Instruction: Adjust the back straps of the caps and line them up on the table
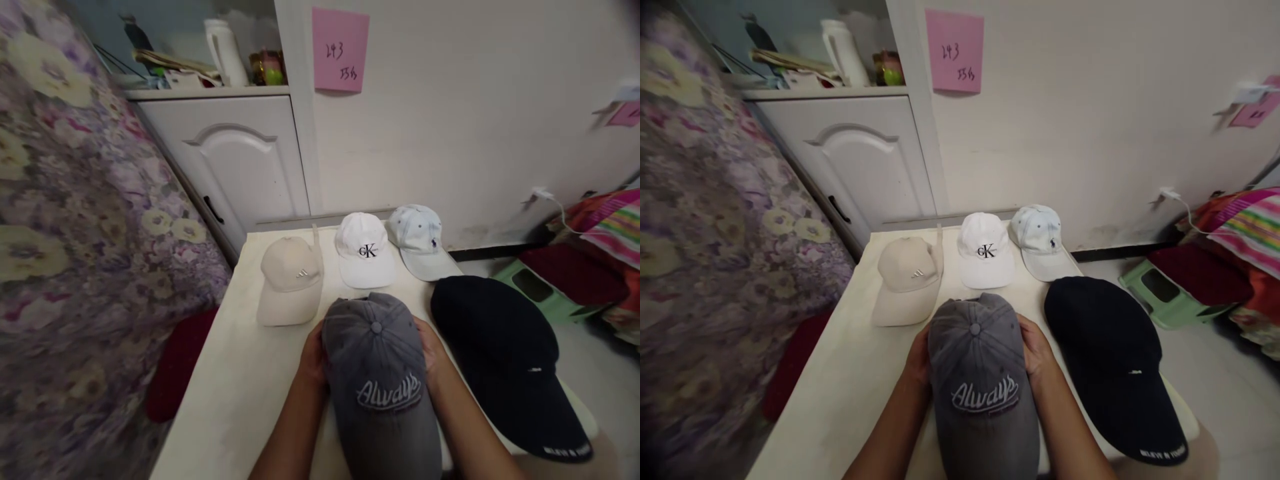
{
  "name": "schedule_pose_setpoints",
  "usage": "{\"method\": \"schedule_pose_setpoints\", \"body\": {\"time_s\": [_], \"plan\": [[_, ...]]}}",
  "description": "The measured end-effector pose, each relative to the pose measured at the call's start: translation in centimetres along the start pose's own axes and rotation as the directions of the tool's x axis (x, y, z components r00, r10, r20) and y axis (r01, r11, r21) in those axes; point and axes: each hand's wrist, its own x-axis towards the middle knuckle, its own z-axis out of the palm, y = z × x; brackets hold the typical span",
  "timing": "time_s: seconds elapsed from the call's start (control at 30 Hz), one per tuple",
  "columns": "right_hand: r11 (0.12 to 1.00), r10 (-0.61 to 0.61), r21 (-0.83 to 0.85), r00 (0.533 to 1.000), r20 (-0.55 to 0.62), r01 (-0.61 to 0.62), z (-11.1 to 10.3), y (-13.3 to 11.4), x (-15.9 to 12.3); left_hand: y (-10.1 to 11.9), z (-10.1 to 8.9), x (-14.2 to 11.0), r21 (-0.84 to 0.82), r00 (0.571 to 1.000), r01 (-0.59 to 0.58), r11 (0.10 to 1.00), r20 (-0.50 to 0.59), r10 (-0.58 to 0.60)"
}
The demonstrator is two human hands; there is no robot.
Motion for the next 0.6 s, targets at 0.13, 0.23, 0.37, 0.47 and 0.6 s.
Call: {"method": "schedule_pose_setpoints", "body": {"time_s": [0.13,0.23,0.37,0.47,0.6], "plan": [[1.0,0.004,0.017,0.999,-0.032,-0.003,-0.4,-0.1,-0.3,0.1,-0.3,0.2,-0.034,0.998,-0.057,0.998,-0.03,0.056],[1.0,0.011,0.018,0.999,-0.043,-0.01,-0.8,-0.1,-0.9,0.3,-0.5,0.6,-0.042,0.993,-0.111,0.993,-0.043,0.109],[1.0,0.019,0.01,0.999,-0.042,-0.018,-1.4,0.1,-1.3,0.4,-0.3,0.4,-0.042,0.988,-0.149,0.988,-0.041,0.148],[1.0,0.023,0.001,0.999,-0.034,-0.023,-1.7,0.2,-1.1,0.0,0.2,-0.6,-0.043,0.987,-0.16,0.986,-0.03,0.159],[1.0,0.008,0.004,1.0,-0.026,-0.008,-2.0,0.2,-0.7,-0.7,0.5,-2.0,-0.036,0.989,-0.148,0.988,-0.017,0.147]]}}
